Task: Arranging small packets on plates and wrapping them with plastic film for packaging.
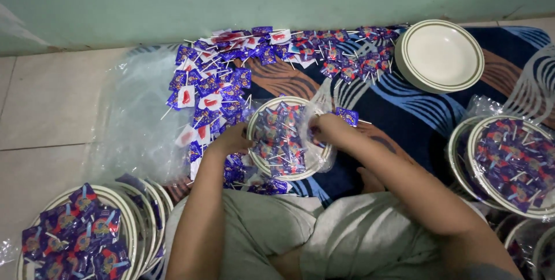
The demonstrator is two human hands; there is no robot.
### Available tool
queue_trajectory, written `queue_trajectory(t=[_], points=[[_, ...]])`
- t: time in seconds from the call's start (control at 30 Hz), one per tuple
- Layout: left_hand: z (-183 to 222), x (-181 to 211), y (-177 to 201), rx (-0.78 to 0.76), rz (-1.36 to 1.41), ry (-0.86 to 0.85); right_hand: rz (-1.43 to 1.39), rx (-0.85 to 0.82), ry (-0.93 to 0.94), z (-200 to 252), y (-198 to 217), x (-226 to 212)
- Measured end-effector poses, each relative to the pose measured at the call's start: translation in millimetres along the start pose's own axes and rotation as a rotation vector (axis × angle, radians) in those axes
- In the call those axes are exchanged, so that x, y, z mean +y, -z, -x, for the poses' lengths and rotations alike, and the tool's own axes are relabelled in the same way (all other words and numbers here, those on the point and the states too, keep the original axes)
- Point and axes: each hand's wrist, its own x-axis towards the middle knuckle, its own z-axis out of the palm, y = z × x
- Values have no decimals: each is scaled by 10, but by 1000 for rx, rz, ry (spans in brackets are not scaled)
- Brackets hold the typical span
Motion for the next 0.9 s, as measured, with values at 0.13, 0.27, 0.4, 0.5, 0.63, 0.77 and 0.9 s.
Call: queue_trajectory(t=[0.13,0.27,0.4,0.5,0.63,0.77,0.9], points=[[-55,-67,-5,11,-19,11,-49,118,-41,-50,-183,70],[-44,-86,2,28,36,-16,-160,276,-78,-81,-342,153],[-4,-36,-5,17,35,-21,62,316,-47,-58,-270,8],[-108,-164,-16,33,39,-47,-69,245,-26,69,113,-116],[41,-9,0,29,23,-30,-419,-17,-75,119,820,-93],[45,9,-9,13,114,-13,-41,375,-252,-551,606,1015],[29,39,5,-12,105,15,302,277,-321,-280,757,713]])
